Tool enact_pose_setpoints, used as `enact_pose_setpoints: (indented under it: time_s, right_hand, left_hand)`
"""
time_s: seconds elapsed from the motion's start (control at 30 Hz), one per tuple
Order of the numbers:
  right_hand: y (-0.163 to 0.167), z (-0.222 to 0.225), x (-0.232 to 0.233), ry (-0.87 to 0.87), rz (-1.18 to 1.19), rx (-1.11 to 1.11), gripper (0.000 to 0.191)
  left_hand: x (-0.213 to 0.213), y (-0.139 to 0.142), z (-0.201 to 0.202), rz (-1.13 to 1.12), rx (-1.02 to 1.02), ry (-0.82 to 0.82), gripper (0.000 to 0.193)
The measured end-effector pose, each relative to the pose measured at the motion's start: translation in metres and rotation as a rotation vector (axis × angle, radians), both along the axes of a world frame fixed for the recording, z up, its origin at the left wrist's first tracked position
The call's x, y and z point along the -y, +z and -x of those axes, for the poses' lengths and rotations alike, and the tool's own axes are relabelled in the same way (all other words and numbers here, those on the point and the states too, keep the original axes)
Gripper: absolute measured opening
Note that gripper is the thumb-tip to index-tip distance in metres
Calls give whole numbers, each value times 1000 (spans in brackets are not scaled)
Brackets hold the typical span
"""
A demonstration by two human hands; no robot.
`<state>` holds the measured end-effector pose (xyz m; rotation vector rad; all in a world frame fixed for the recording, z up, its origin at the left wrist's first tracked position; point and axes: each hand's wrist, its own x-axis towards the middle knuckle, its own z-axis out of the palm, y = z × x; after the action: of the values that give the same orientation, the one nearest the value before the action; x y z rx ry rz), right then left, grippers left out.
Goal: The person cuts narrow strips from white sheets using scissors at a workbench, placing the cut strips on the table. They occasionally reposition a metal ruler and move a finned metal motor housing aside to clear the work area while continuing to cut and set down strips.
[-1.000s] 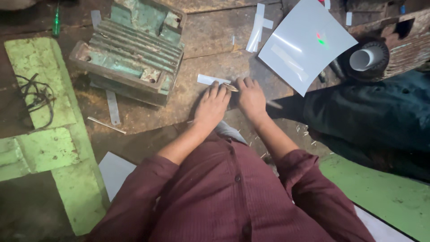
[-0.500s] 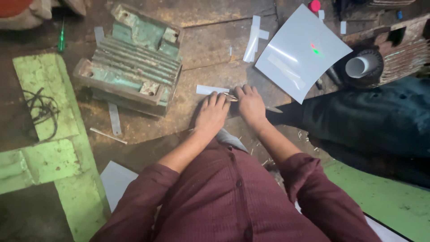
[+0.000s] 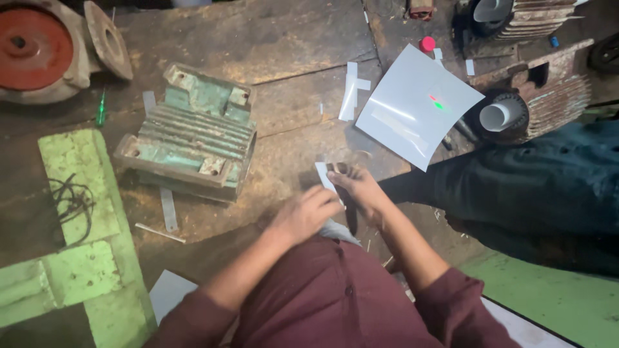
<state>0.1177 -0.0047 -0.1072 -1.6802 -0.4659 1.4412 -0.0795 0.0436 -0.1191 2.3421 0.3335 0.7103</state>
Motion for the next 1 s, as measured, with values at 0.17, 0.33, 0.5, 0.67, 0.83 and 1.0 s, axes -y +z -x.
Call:
enact_pose_setpoints:
  time_s: [0.17,0.33,0.5,0.67,0.83,1.0]
  right_hand:
    - [15,10,17,26,-353,242,31]
    - [22,17,24,96,-414,774,20]
    - [22,19,21,25,-385,710,21]
    - [8,2,1,51,-282,827,39]
    - [-17,-9,-26,234,-330,1109,35]
    - [-26,7,-23,469,-156,1216,30]
  left_hand:
    - [3,5,-11,508,100,449,34]
    - [-16,-11,-25,1193,294,316,22]
    - [-25,-12,-29,1411,164,305,19]
    - [-61,-23,-57,106,-98,454,10]
    - [-50,-44,-60,-469,-425,302,24]
    - [-17,-54,-41,-372,-447,369,36]
